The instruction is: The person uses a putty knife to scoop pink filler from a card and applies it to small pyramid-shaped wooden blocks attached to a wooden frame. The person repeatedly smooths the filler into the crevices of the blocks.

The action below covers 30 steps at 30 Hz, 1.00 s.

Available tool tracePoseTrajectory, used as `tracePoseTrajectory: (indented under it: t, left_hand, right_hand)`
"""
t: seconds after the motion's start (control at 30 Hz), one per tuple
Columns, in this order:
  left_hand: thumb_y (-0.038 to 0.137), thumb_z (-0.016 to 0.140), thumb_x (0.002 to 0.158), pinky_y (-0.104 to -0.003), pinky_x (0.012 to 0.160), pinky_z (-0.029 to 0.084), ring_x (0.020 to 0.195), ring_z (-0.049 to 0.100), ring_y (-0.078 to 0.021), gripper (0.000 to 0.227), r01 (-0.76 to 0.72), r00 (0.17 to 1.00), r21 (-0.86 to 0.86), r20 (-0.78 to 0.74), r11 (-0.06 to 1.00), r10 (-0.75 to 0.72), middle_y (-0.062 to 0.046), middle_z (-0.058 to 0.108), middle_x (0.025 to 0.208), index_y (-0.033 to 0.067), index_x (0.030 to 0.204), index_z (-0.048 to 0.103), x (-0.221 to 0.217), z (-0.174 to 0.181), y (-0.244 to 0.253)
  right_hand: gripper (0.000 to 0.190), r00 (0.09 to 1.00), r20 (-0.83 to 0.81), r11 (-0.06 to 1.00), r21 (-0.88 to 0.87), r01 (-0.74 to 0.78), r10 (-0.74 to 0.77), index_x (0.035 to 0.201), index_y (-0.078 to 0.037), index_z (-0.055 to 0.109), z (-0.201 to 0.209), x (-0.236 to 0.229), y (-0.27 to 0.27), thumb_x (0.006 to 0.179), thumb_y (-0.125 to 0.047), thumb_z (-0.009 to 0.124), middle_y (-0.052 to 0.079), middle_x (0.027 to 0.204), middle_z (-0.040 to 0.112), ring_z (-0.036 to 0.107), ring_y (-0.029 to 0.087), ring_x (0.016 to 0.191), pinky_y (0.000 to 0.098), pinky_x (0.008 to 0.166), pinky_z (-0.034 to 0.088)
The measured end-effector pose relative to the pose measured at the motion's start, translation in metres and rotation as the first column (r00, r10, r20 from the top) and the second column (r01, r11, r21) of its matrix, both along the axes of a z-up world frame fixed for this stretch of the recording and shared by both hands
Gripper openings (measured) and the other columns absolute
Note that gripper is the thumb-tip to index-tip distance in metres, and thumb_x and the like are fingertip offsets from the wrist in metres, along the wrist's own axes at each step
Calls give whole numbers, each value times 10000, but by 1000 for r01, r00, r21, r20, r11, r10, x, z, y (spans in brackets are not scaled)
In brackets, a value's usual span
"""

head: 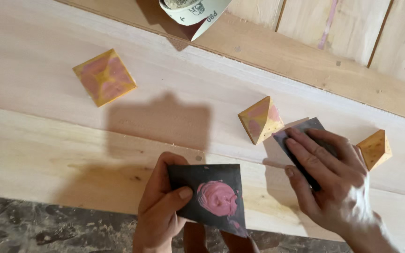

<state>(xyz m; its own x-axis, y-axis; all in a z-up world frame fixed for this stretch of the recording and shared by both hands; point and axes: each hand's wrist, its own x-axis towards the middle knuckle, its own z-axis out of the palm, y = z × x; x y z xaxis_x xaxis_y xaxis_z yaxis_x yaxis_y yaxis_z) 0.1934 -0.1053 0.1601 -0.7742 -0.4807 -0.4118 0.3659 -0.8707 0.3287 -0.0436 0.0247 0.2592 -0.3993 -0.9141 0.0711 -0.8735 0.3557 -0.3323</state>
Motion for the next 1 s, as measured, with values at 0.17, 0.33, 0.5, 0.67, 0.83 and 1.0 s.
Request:
tracePoseTrajectory:
  t: [0.17, 0.33, 0.5, 0.67, 0.83, 1.0]
  left_hand:
    - [-72, 606, 903, -363, 914, 541, 1026, 667, -229, 439, -58, 997, 65, -38, 996, 61, -196, 646, 1100, -44, 1292, 404, 8, -11, 3]
    - [-101, 599, 920, -390, 951, 545, 1072, 671, -253, 460, -67, 994, 77, -80, 995, 73, -224, 644, 1150, -50, 1327, 391, 9, -15, 4]
    - [-92, 599, 887, -390, 943, 546, 1064, 675, -257, 466, -48, 998, 87, -46, 995, 52, -239, 647, 1164, -38, 1300, 391, 8, -16, 4]
    - [-93, 607, 908, -386, 954, 544, 1070, 670, -253, 451, -58, 996, 78, -57, 995, 63, -231, 640, 1163, -49, 1306, 399, 7, -15, 3]
    - [-84, 615, 888, -374, 922, 544, 1037, 671, -243, 464, -41, 999, 101, -18, 994, 43, -217, 648, 1127, -42, 1300, 407, 10, -15, 4]
    - [-69, 639, 886, -349, 892, 538, 998, 665, -210, 437, -18, 1000, 87, 18, 996, 16, -166, 652, 1056, -51, 1272, 435, 10, -15, 3]
  right_hand:
    - [370, 985, -171, 1000, 9, 3, -1, 1164, -21, 752, -24, 5, 0, 804, -105, 754, 112, 1217, 736, 653, 360, 1146, 433, 925, 487]
    - [392, 981, -192, 999, 34, -14, 21, 1213, -46, 750, -35, 6, 4, 842, -170, 776, 95, 1258, 734, 651, 349, 1163, 437, 937, 455]
    - [352, 983, -181, 996, 92, -15, 31, 1184, -64, 760, -22, 4, 2, 849, -170, 767, 65, 1231, 749, 659, 293, 1134, 431, 904, 455]
    - [344, 989, -134, 993, 111, -46, 61, 1165, -60, 759, -14, -1, -3, 840, -172, 747, 54, 1217, 753, 664, 276, 1128, 425, 894, 464]
    - [338, 990, -138, 998, 67, 21, -11, 1183, -37, 743, -13, -1, -3, 861, -137, 716, 70, 1223, 737, 652, 307, 1163, 425, 915, 469]
    - [343, 990, -133, 995, 93, -31, 43, 1178, -64, 749, -21, 4, -4, 851, -165, 733, 63, 1233, 744, 661, 284, 1133, 430, 895, 455]
